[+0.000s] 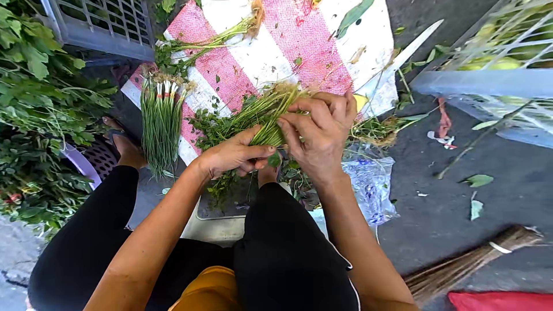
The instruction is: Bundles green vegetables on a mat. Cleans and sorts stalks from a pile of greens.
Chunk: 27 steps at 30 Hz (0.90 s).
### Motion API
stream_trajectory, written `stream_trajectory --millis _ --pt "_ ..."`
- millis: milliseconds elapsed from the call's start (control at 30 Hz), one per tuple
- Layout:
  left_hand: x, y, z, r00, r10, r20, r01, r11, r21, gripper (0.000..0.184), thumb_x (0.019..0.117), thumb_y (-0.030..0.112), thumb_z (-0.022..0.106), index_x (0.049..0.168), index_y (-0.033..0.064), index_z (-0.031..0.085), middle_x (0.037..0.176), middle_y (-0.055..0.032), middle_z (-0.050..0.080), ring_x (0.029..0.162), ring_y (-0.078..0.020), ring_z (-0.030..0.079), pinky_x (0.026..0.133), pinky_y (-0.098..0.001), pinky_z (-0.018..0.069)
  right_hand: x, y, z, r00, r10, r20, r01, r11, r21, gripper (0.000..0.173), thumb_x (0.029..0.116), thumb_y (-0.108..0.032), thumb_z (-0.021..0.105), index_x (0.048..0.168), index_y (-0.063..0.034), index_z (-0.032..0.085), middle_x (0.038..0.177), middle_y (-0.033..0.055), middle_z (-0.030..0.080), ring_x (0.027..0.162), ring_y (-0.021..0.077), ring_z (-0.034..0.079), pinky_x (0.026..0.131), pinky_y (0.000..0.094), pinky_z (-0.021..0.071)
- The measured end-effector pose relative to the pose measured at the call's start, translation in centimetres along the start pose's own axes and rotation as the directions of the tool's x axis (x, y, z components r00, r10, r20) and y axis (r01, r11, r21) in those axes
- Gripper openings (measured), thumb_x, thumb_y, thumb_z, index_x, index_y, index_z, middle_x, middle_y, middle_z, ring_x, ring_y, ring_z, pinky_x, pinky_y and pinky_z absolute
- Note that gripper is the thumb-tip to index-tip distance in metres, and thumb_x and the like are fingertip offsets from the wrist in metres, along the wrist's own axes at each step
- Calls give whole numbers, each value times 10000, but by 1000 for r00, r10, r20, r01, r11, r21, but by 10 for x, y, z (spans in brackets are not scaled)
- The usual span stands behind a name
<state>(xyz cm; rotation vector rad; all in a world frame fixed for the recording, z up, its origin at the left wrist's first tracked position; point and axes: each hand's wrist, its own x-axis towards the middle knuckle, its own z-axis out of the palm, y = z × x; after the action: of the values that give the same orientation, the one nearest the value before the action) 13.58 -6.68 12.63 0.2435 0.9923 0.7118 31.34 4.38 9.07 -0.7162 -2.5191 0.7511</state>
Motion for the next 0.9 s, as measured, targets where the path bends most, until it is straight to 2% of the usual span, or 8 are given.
stream_trajectory --millis 67,167,267,467,600,700,800,900 --pt "1 0 2 1000 -8 3 8 1000 0 138 1068 115 498 1206 118 488 706 -22 554 466 -37 454 382 -145 325 0 3 -1 999 47 -2 -47 994 103 179 1028 -171 611 1039 -42 735 1200 122 685 1206 346 574 1044 545 404" --pt "3 1 0 1000 -24 10 24 1000 12 164 1066 120 508 1226 126 474 702 -17 540 472 -47 458 386 -154 341 -2 8 -10 986 136 95 -162 922 353 287 983 -83 543 1247 -32 644 1295 112 628 1272 262 548 1040 399 483" --pt "1 0 -4 1000 -23 19 23 1000 1 256 1048 93 541 1295 120 478 695 -26 551 466 -41 453 388 -147 333 -2 12 -13 989 63 136 -112 912 394 368 899 -68 556 1233 -52 708 1327 114 658 1316 307 544 1085 478 441" --pt "3 -2 1 1000 5 21 -6 997 74 208 1050 86 542 1250 101 486 700 -37 542 470 -51 438 394 -158 310 -5 12 -10 960 47 275 -140 934 329 388 946 -388 701 1271 -179 736 1371 74 616 1277 283 540 991 561 421" --pt "5 -5 -1 999 -5 34 2 996 85 236 1059 113 544 1284 111 475 718 -48 540 475 -64 438 394 -164 307 -9 9 -6 972 109 207 -175 925 337 216 958 -278 725 1144 -200 801 1322 55 645 1294 285 527 1066 580 364" --pt "6 -6 1 1000 -25 5 24 992 120 247 1069 133 525 1306 116 459 709 -36 521 477 -64 433 402 -169 318 -11 6 -5 981 165 104 -192 910 367 175 999 -199 671 1104 -116 785 1258 58 689 1279 263 562 1101 546 370" --pt "7 -6 3 992 -27 -123 76 907 414 321 1093 239 494 1377 98 439 768 -55 525 546 -119 479 484 -261 415 -10 12 -12 889 455 54 -415 750 515 223 1073 -180 538 1147 -38 693 1138 37 722 1062 124 690 944 336 574" --pt "6 -5 3 986 -30 -161 130 739 661 342 1104 273 473 1379 69 450 908 -120 613 719 -213 613 670 -398 541 -12 52 -25 675 738 -16 -543 512 666 216 1094 -194 467 1089 -57 634 1028 26 750 962 161 722 844 365 602"
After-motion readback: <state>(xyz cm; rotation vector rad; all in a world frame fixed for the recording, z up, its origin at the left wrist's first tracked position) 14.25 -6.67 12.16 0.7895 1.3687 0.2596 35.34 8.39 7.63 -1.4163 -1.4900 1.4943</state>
